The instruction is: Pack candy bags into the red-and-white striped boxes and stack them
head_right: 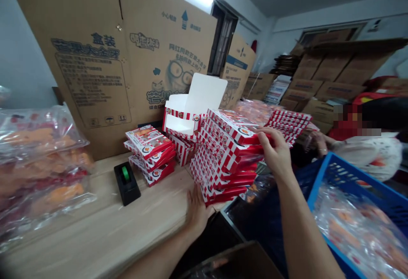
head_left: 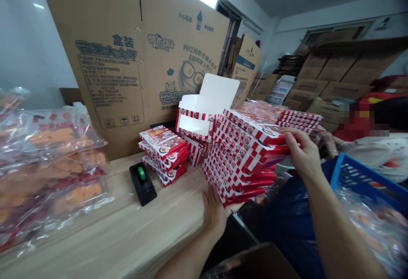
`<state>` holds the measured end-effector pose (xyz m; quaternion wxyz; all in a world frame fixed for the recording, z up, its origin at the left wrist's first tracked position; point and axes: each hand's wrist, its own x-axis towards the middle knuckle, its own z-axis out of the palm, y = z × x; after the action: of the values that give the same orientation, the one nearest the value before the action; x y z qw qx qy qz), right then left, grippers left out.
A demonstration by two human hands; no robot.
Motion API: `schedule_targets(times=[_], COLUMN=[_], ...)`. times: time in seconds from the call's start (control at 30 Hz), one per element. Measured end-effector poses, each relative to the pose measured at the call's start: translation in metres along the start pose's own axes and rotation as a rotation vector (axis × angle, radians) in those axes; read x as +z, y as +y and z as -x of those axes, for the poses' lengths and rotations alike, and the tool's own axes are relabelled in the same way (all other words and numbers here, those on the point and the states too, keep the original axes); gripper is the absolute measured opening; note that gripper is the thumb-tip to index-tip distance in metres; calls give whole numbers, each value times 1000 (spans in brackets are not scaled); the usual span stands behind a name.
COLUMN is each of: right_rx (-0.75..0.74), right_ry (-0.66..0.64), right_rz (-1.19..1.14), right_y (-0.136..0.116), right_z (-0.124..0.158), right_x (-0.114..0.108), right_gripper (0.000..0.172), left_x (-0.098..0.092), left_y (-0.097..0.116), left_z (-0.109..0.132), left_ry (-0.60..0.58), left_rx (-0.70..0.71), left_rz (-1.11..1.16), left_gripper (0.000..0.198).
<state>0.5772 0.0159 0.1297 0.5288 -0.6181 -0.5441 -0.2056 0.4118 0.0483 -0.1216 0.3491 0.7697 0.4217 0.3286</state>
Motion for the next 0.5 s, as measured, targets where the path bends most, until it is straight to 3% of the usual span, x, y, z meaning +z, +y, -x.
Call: schedule_targets(times=[0.27, 0.5], right_rx=[-16, -4], right_ry=[-82, -40], right_rz=[-17, 39], right_y=[-3, -7], right_z=[-4, -9], right_x=[-2, -6], right_gripper=[38, 51], left_x=[6, -10], left_y=[-12, -13], left_z=[-16, -9], left_ry=[67, -10], left_rx=[80, 84], left_rz=[-70, 136], left_gripper=[63, 87])
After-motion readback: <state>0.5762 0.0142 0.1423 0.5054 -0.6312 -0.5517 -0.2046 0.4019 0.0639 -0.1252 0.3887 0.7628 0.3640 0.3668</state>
